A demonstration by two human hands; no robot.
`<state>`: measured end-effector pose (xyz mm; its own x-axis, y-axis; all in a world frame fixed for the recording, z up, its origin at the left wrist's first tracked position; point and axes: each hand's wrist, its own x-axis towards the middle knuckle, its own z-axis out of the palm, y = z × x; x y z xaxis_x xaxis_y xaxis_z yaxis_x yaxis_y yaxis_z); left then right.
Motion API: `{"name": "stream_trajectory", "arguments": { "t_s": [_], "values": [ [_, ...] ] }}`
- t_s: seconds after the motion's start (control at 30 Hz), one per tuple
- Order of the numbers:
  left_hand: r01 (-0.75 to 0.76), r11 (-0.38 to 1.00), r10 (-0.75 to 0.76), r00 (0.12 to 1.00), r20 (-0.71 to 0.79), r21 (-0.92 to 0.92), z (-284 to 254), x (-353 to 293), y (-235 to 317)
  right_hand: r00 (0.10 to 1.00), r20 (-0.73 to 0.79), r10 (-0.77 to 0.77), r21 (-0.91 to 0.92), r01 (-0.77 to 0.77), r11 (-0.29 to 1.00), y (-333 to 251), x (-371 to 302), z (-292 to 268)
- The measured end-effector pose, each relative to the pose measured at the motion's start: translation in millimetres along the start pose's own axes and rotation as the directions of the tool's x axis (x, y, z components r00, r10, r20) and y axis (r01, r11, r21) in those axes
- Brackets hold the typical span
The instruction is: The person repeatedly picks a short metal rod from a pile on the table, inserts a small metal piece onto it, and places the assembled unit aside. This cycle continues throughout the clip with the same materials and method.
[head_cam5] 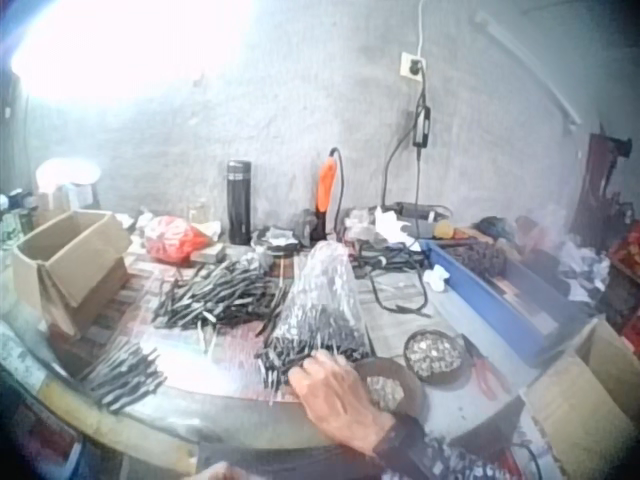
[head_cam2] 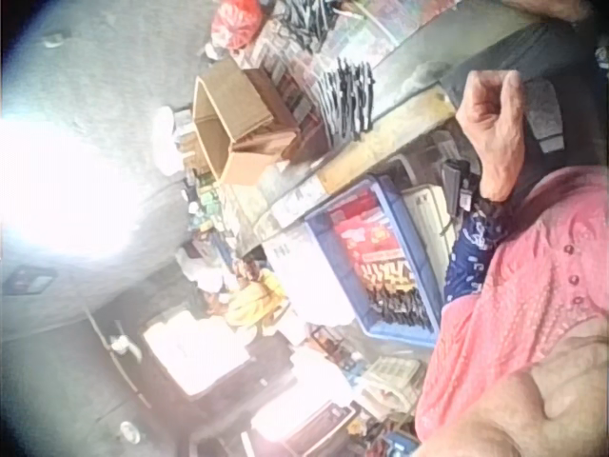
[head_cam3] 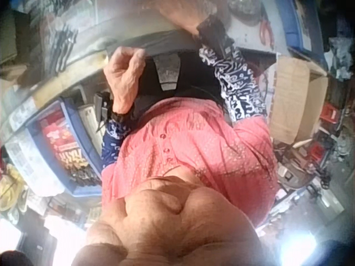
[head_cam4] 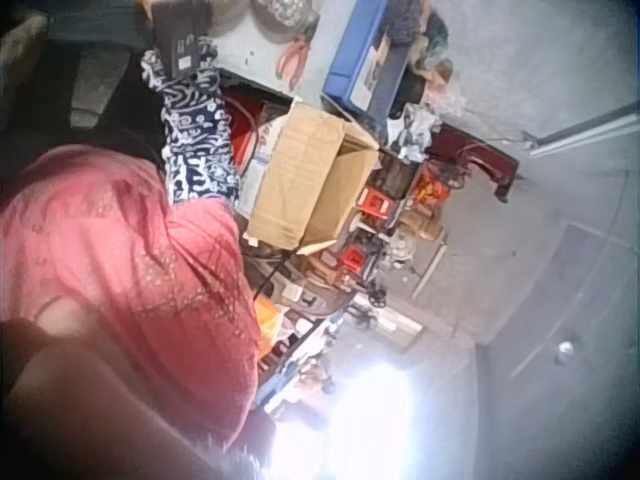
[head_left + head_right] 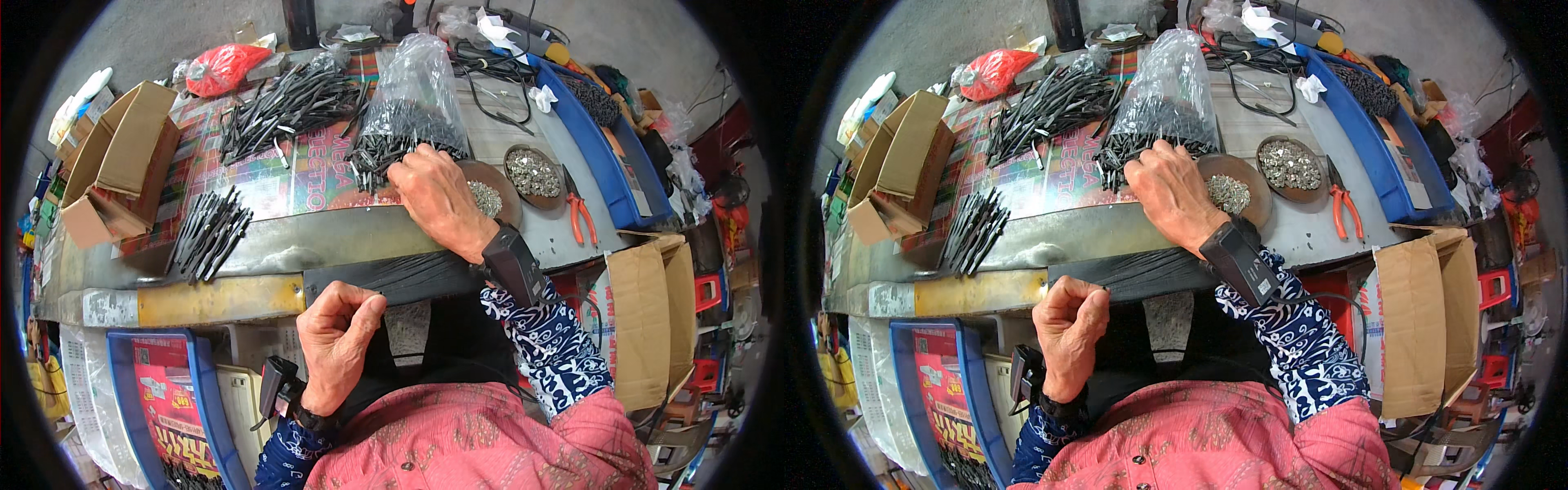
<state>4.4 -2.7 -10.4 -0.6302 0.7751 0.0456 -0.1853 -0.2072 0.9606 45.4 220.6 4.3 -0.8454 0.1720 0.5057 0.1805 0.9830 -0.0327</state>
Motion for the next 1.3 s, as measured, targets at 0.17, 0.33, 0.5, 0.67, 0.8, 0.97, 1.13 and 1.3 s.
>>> {"name": "stream_trajectory", "arguments": {
  "t_s": [0.17, 0.33, 0.5, 0.67, 0.8, 0.97, 1.13, 1.3],
  "values": [
    [0.041, 0.998, -0.041, 0.999, 0.014, -0.049, -1, -4, 1, 1.000, 0.014, -0.014, -0.121, 0.016, 0.993, -3, -2, -1],
    [-0.003, 0.999, 0.004, 1.000, 0.022, -0.049, 0, -12, 3, 0.996, 0.021, -0.084, -0.240, 0.087, 0.967, -6, -5, 2],
    [-0.069, 0.997, 0.070, 0.997, 0.023, -0.025, 2, -18, 3, 0.996, -0.006, -0.093, -0.235, 0.089, 0.968, -5, -9, -1],
    [-0.015, 0.993, 0.021, 0.998, 0.053, -0.116, 3, -21, 5, 0.998, -0.043, -0.042, -0.069, 0.039, 0.997, -11, -14, -16],
    [0.039, 0.982, -0.030, 0.998, 0.051, -0.187, 5, -24, 8, 0.990, -0.127, 0.054, 0.265, -0.019, 0.964, -25, -26, -36],
    [0.100, 0.966, -0.092, 0.995, 0.046, -0.237, 9, -26, 9, 0.987, -0.006, 0.160, 0.643, -0.119, 0.757, -47, -51, -64],
    [0.100, 0.966, -0.088, 0.994, 0.060, -0.240, 12, -28, 9, 0.933, 0.242, 0.267, 0.854, -0.336, 0.398, -63, -71, -84],
    [0.062, 0.977, -0.046, 0.996, 0.081, -0.205, 19, -29, 9, 0.907, 0.283, 0.310, 0.948, -0.314, 0.052, -72, -77, -85]
  ]
}}
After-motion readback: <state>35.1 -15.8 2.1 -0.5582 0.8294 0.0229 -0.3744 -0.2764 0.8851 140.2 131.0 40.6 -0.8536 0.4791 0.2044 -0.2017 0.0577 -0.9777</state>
